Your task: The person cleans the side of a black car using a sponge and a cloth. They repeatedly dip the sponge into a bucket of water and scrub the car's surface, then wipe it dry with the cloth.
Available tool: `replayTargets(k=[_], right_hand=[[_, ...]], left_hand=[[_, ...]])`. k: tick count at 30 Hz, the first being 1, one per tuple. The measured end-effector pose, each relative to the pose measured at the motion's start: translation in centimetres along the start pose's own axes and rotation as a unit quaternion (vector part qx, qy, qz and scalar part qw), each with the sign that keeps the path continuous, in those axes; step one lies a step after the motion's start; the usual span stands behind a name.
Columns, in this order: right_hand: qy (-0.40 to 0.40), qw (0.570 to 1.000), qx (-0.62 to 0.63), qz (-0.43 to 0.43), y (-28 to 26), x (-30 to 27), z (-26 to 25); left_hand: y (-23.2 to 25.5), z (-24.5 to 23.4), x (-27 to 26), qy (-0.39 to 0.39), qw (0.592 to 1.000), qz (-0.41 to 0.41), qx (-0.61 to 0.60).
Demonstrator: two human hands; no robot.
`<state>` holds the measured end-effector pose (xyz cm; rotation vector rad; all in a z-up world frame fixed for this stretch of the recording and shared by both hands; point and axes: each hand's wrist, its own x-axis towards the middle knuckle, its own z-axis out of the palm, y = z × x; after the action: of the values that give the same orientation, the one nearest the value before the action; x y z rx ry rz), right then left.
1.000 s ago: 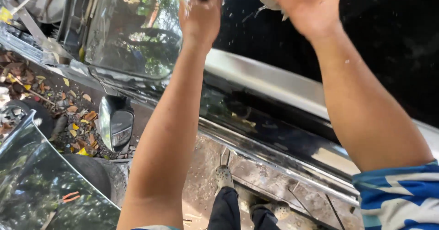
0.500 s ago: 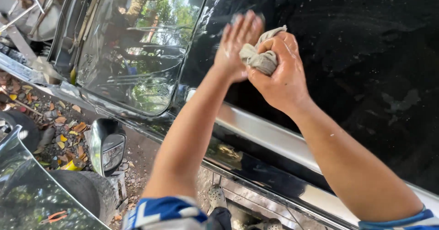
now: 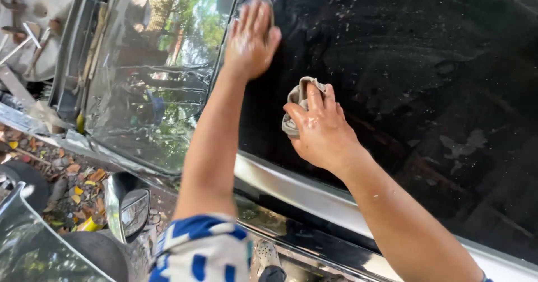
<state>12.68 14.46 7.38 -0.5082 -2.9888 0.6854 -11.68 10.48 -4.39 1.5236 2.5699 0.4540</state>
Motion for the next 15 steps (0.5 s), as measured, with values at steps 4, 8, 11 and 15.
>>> replayTargets(k=[4,8,11,15], right_hand=[[-0.079,0.996,-0.029,0.012,-0.4,-0.3,0.0],[-0.061,0.998,-0.031,-0.012,-0.7,-0.3,0.6],[-0.064,0.998,-0.012,-0.022,-0.6,0.2,0.4],[-0.056,0.998,0.009,-0.041,-0.4,0.0,0.8]], left_hand=[[0.2,0.6,-2.2,0.052,0.998,-0.036,-0.021],[1.4,-1.9,-11.1,-0.018,0.999,-0.028,-0.041],[1.3,-2.4,-8.5,-0.024,0.998,-0.049,-0.013],[-0.9,0.1,0.6,0.033,0.996,-0.078,-0.014]])
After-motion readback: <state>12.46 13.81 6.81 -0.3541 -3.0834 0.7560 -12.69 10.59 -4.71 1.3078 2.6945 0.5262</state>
